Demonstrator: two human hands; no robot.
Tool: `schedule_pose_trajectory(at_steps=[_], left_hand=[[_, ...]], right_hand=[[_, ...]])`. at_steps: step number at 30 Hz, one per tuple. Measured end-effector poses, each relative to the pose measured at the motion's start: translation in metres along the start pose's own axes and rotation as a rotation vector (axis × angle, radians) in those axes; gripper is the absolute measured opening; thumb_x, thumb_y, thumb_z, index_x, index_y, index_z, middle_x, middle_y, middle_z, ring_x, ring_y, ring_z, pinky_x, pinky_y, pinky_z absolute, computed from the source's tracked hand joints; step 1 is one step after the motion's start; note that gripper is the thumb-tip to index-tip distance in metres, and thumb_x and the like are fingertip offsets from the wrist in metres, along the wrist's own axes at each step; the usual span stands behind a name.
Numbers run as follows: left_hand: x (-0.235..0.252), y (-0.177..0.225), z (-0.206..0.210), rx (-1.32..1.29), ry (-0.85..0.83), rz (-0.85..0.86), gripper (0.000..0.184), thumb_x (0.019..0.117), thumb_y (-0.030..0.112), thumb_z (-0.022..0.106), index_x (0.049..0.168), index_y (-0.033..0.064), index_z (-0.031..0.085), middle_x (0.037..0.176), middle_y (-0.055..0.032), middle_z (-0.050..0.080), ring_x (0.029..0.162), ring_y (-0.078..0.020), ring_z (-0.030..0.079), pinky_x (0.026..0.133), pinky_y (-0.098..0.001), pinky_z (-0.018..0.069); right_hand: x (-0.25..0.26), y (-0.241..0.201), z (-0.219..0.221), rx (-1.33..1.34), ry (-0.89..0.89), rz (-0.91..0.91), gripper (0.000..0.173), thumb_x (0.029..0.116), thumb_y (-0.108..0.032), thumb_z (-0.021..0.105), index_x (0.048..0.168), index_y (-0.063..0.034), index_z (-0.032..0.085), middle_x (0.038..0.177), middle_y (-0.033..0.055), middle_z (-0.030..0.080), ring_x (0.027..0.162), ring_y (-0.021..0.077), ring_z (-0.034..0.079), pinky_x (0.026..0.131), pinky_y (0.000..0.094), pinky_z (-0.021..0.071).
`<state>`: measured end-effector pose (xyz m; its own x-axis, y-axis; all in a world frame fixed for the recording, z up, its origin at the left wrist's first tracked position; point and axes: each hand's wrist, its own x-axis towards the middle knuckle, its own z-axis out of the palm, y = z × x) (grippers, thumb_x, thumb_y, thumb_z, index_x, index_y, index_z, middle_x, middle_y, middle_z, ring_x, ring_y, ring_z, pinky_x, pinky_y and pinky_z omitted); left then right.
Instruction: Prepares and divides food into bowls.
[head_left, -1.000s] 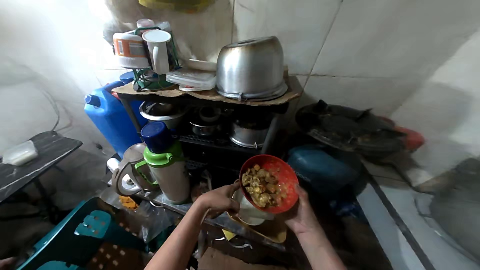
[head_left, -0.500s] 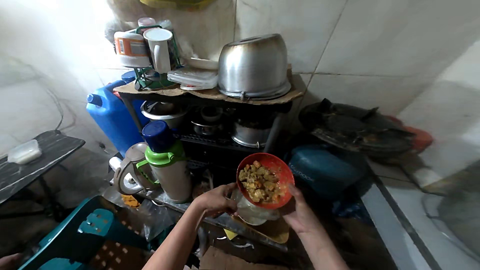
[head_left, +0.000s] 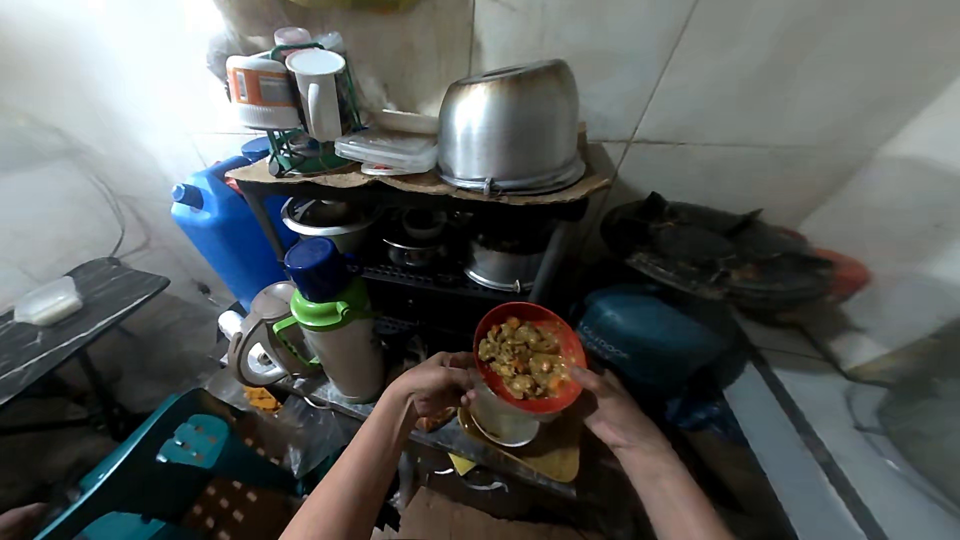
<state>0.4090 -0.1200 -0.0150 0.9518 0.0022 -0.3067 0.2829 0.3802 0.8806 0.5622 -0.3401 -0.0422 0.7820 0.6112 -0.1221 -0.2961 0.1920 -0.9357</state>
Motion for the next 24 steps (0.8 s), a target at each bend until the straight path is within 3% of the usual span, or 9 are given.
schedule_pose_trajectory(at_steps=[5,9,12,17,21,24], left_hand=[[0.003,0.0,0.003,-0.07,0.034,-0.014,0.035,0.0912,-0.005,0.047,0.124,0.0063,0.056,0.093,0.0001,0.067,0.069,-0.0038,0.06,0.063,-0.0194,0.0527],[0.005,0.001,0.004,-0.103,0.083,-0.039,0.028,0.0921,-0.007,0.047,0.114,0.0063,0.057,0.083,0.0004,0.064,0.064,-0.0047,0.059,0.06,-0.0198,0.0526],[0.005,0.002,0.003,-0.139,0.094,-0.049,0.027,0.0927,-0.007,0.045,0.114,0.0057,0.056,0.079,0.0002,0.063,0.062,-0.0053,0.059,0.058,-0.02,0.0527],[0.005,0.007,0.008,-0.199,0.16,-0.051,0.021,0.0937,-0.008,0.043,0.103,0.0072,0.054,0.073,0.0003,0.06,0.059,-0.0055,0.058,0.057,-0.0193,0.0526],[0.007,0.014,0.011,-0.264,0.198,-0.044,0.023,0.0921,-0.012,0.044,0.104,0.0057,0.052,0.074,-0.0014,0.058,0.058,-0.006,0.057,0.057,-0.019,0.0528],[0.008,0.013,0.013,-0.265,0.206,-0.019,0.043,0.0896,-0.015,0.045,0.127,0.0062,0.048,0.084,-0.0037,0.059,0.06,-0.0067,0.057,0.057,-0.0196,0.0521]], right_hand=[[0.004,-0.013,0.002,-0.097,-0.033,0.025,0.103,0.0488,-0.047,0.093,0.133,-0.005,0.052,0.105,0.0065,0.071,0.091,0.0154,0.072,0.075,0.0318,0.0634],[0.007,-0.021,0.003,-0.185,-0.091,0.023,0.105,0.0522,-0.041,0.091,0.141,-0.0046,0.047,0.112,0.007,0.07,0.096,0.0149,0.071,0.079,0.0312,0.0627],[0.008,-0.027,0.003,-0.241,-0.121,0.031,0.103,0.0535,-0.038,0.09,0.142,-0.0066,0.047,0.115,0.0066,0.068,0.099,0.0143,0.07,0.08,0.0305,0.0619],[0.015,-0.031,-0.004,-0.394,-0.221,0.009,0.108,0.0507,-0.039,0.092,0.144,-0.0088,0.048,0.126,0.0075,0.065,0.11,0.0152,0.066,0.09,0.0316,0.0588],[0.014,-0.031,-0.003,-0.465,-0.287,0.039,0.105,0.0538,-0.039,0.09,0.144,-0.0078,0.047,0.126,0.0085,0.064,0.112,0.0159,0.065,0.093,0.033,0.0573],[0.013,-0.031,0.0,-0.469,-0.281,0.041,0.104,0.054,-0.038,0.09,0.144,-0.0076,0.047,0.126,0.0086,0.064,0.111,0.0155,0.066,0.091,0.0327,0.0577]])
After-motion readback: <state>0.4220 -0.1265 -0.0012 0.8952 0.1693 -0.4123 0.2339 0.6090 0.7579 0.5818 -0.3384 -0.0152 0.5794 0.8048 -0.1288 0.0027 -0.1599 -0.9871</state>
